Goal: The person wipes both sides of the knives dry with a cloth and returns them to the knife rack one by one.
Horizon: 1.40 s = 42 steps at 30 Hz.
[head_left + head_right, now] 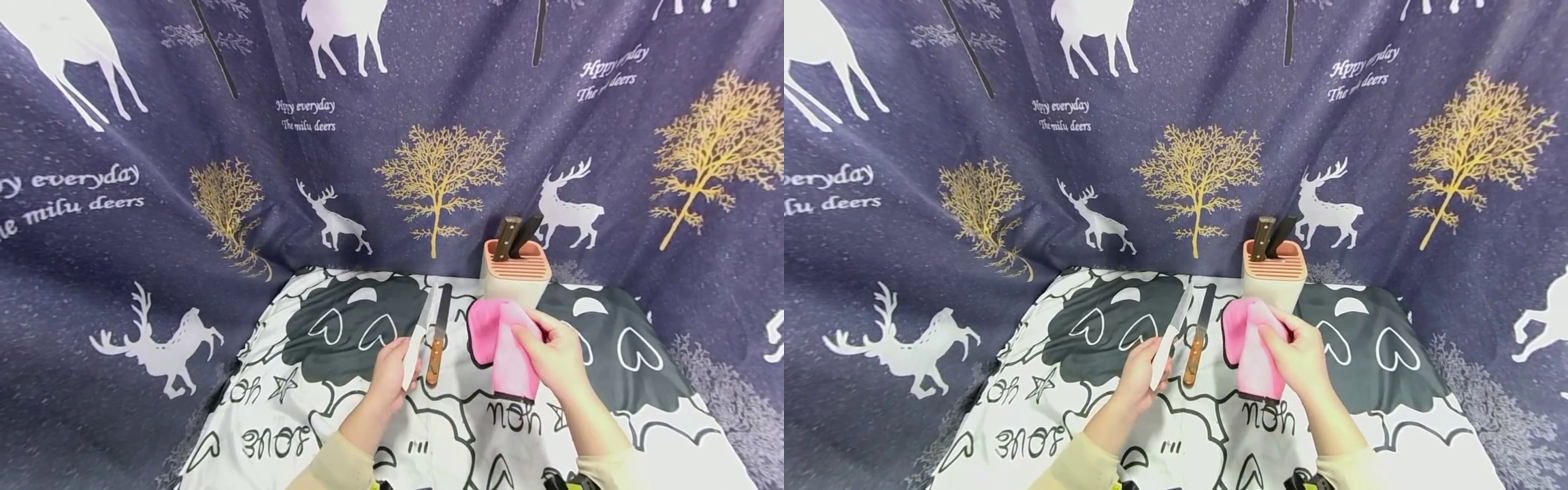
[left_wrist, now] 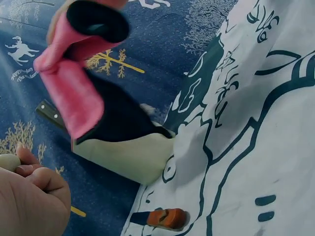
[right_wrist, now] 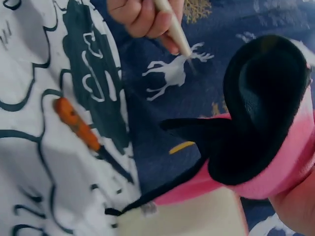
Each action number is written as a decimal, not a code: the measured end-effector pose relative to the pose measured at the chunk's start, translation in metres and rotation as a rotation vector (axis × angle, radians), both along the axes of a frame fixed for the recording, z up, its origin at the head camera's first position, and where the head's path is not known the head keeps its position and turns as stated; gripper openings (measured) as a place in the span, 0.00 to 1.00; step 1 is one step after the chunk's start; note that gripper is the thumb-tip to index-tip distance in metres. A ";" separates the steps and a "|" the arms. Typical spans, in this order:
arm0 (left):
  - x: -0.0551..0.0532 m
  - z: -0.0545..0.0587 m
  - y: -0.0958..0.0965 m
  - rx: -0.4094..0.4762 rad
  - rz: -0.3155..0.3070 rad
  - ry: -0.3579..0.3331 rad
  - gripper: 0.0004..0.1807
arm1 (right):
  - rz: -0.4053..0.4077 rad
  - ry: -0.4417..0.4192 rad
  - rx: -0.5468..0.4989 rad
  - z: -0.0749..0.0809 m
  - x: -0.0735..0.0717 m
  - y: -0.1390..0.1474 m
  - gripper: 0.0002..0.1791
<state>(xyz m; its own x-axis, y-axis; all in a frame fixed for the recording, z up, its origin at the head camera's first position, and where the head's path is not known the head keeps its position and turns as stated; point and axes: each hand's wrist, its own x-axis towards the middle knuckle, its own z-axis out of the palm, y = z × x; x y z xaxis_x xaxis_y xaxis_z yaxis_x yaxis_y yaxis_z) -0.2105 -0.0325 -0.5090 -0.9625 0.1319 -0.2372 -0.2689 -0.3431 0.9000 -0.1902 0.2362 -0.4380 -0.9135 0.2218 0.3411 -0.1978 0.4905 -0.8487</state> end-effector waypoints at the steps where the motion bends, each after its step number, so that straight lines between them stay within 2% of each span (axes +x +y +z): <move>1: 0.001 0.000 0.002 -0.001 0.002 0.003 0.15 | -0.007 0.022 0.013 0.003 -0.002 -0.004 0.18; 3: 0.003 0.000 0.005 0.005 -0.008 0.008 0.15 | -0.005 0.091 0.056 0.009 -0.006 -0.013 0.18; 5: 0.006 0.002 0.010 0.019 -0.038 0.019 0.15 | 0.036 0.203 0.115 0.011 -0.010 -0.025 0.18; 9: 0.012 0.005 0.019 0.043 -0.121 0.027 0.18 | 0.195 0.450 0.295 0.005 -0.015 -0.050 0.21; 12: 0.016 0.005 0.023 0.045 -0.163 0.031 0.18 | 0.327 0.554 0.423 -0.006 -0.016 -0.065 0.22; 15: 0.018 0.005 0.025 0.040 -0.179 0.044 0.16 | 0.415 0.573 0.537 -0.018 -0.015 -0.076 0.22; 19: 0.021 0.004 0.027 0.037 -0.186 0.068 0.14 | 0.442 0.563 0.623 -0.028 -0.014 -0.082 0.22; 24: 0.023 0.001 0.029 0.045 -0.177 0.096 0.14 | 0.440 0.545 0.623 -0.033 -0.015 -0.082 0.22; 29: 0.026 0.000 0.028 0.044 -0.160 0.118 0.16 | 0.416 0.520 0.597 -0.037 -0.023 -0.075 0.21; 34: 0.029 0.001 0.027 0.018 -0.197 0.110 0.22 | 0.386 0.532 0.574 -0.037 -0.034 -0.065 0.21; 38: 0.032 0.004 0.027 0.003 -0.226 0.113 0.23 | 0.366 0.536 0.576 -0.032 -0.041 -0.058 0.21; 42: 0.036 0.005 0.027 -0.010 -0.245 0.129 0.24 | 0.348 0.490 0.598 -0.027 -0.046 -0.049 0.21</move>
